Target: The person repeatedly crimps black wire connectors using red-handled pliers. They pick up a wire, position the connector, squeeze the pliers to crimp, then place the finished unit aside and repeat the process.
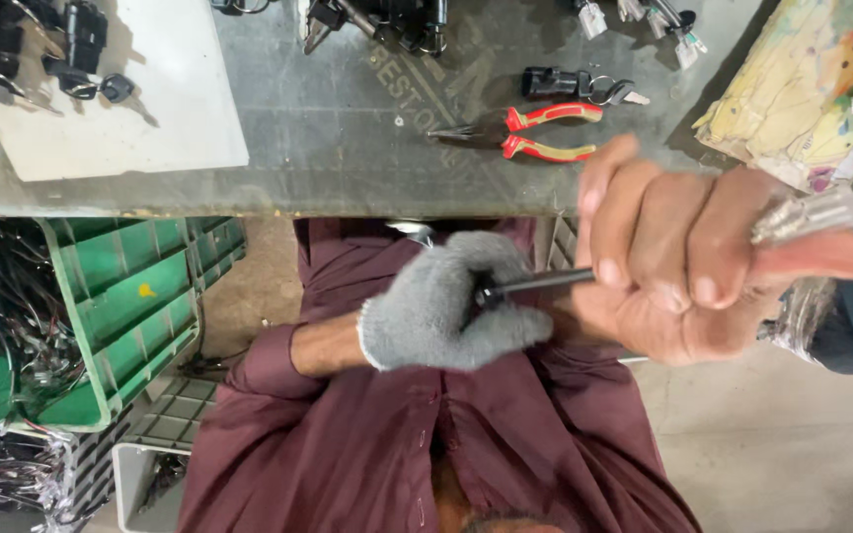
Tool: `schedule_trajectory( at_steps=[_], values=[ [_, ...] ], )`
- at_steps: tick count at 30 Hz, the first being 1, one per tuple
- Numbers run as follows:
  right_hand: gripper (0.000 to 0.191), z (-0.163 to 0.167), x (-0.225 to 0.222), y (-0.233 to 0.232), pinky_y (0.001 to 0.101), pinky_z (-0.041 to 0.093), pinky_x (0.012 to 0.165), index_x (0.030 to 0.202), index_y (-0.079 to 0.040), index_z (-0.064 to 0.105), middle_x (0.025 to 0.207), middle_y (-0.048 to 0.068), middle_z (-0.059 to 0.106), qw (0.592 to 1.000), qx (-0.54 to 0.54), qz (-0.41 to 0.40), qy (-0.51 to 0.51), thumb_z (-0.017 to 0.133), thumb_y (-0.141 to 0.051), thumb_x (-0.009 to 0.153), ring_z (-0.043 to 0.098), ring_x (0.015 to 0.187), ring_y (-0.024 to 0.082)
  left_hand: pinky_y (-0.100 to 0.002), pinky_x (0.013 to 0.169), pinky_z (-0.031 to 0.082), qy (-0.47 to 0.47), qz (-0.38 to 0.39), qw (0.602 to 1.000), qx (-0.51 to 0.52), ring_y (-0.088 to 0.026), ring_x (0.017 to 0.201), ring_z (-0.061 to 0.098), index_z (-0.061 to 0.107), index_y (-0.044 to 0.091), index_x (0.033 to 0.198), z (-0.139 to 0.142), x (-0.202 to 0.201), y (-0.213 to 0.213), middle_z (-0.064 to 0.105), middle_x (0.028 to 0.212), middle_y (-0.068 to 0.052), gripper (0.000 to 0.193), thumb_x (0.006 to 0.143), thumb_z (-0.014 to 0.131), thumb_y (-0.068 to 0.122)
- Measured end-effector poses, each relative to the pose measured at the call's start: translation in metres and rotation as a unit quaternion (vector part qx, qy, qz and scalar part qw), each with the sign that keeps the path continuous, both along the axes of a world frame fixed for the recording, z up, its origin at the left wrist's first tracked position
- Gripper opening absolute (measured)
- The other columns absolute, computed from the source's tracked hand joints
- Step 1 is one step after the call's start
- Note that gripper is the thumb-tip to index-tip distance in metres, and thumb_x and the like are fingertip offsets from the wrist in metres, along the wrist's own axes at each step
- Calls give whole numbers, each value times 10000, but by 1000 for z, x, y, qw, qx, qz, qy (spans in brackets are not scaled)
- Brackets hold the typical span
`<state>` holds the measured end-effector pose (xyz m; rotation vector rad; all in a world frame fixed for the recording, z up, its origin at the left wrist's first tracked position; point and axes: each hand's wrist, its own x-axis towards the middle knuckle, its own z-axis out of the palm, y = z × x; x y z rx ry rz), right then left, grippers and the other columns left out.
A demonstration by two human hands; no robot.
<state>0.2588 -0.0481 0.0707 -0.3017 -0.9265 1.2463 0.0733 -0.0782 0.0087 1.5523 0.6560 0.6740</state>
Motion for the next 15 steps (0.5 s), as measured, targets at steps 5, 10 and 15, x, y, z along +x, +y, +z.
schedule_trajectory(
  at_steps=[5,10,15],
  values=[
    [603,-39,16,-38,414,471,794,857,-162,546,700,-6,538,998,15,-40,-56,235,-659,996,579,609,208,-302,724,519,-78,87,993,20,-212,798,632,560,32,1162,1,-6,23,640,938,-76,255,1009,712,167],
    [443,-34,27,-2,401,473,654,1024,-105,527,804,44,583,982,-56,-181,19,292,-478,1072,602,611,211,-372,900,526,2,-69,984,163,-252,962,671,627,80,1122,-16,-35,52,677,982,-100,146,1091,589,217],
    [425,-77,12,24,294,478,734,1255,-72,545,1091,61,663,945,-183,-257,-93,380,-442,1126,628,860,217,-307,728,506,-216,-96,879,-415,-134,787,598,665,38,1122,-5,-47,60,655,935,-66,219,1065,587,234]
  ],
)
